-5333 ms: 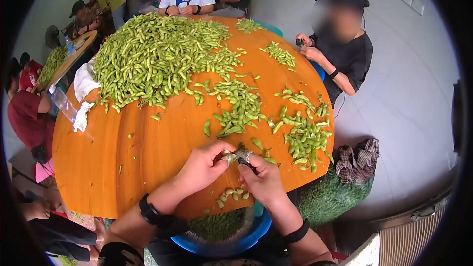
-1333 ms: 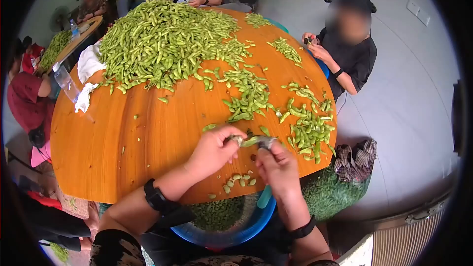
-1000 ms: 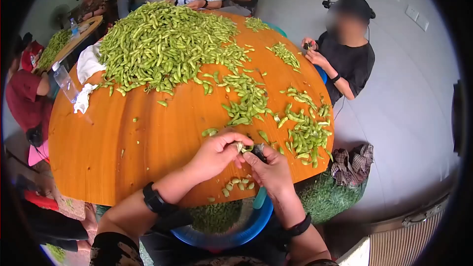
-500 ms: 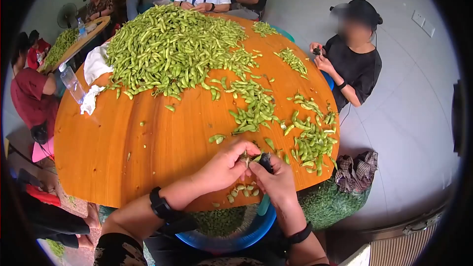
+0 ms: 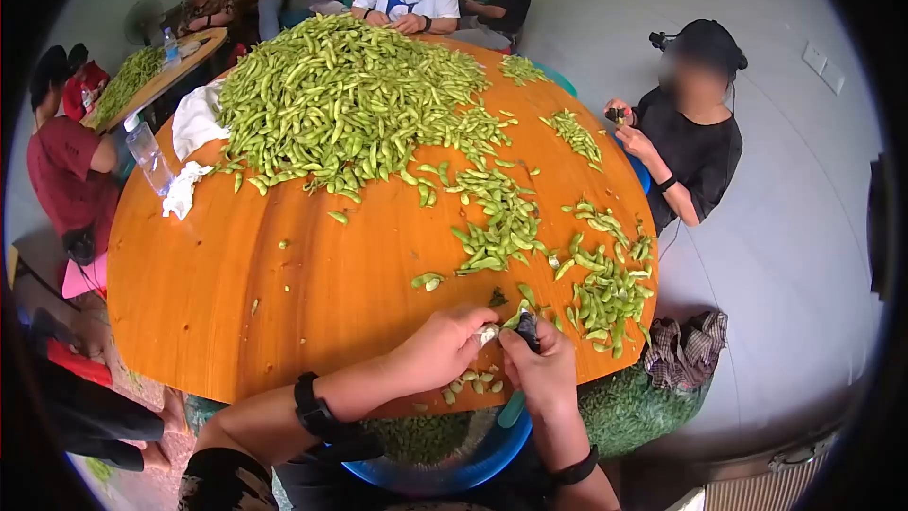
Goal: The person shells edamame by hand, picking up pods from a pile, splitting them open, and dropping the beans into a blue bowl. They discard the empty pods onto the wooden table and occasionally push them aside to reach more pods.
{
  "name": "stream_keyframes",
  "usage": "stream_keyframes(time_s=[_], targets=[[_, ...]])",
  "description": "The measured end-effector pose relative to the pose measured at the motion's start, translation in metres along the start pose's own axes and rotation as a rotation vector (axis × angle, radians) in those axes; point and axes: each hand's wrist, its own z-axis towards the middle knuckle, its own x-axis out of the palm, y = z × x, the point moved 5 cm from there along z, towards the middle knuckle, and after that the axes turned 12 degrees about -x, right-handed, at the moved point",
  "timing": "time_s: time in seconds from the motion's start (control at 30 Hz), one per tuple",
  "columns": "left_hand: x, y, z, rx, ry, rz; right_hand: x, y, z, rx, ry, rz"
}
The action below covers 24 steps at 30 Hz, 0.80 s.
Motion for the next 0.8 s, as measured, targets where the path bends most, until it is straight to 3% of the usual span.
stream_keyframes(time_s=[0.07, 0.13, 0.17, 0.23, 0.27, 0.33, 0.37, 0.43, 0.47, 0.57, 0.7, 0.8], targets=[[-0.001, 0.0, 0.002, -0.045, 0.079, -0.071, 0.0, 0.002, 0.0, 0.051, 0.019, 0.047], [0.007, 0.008, 0.003, -0.279, 0.271, -0.242, -0.004, -0.001, 0.0, 0.104, 0.033, 0.096], [0.01, 0.015, 0.004, -0.279, 0.271, -0.241, -0.005, -0.006, 0.001, 0.138, 0.062, 0.165], [0.019, 0.027, 0.007, -0.345, 0.349, -0.584, -0.01, -0.009, 0.001, 0.171, 0.089, 0.24], [0.02, 0.031, 0.006, -0.348, 0.352, -0.577, -0.012, -0.01, 0.001, 0.192, 0.11, 0.255], [0.009, 0.028, 0.008, -0.299, 0.231, -0.213, -0.021, -0.005, 0.003, 0.215, 0.136, 0.215], [0.005, 0.026, 0.005, -0.296, 0.232, -0.205, -0.029, -0.008, 0.006, 0.21, 0.135, 0.221], [-0.005, 0.002, -0.008, 0.034, 0.097, 0.345, -0.053, 0.003, 0.016, -0.281, 0.048, -0.529], [-0.006, -0.002, -0.013, -0.092, 0.18, 0.442, -0.059, 0.015, 0.017, -0.384, 0.021, -0.749], [-0.026, -0.029, -0.019, -0.201, 0.128, 0.634, -0.071, 0.02, 0.018, -0.459, 0.045, -0.791], [-0.05, 0.001, 0.009, -0.142, -0.237, 0.591, -0.076, 0.014, 0.015, -0.448, 0.031, -0.773], [-0.049, 0.013, 0.017, -0.133, -0.22, 0.579, -0.076, 0.014, 0.014, -0.416, 0.042, -0.742]])
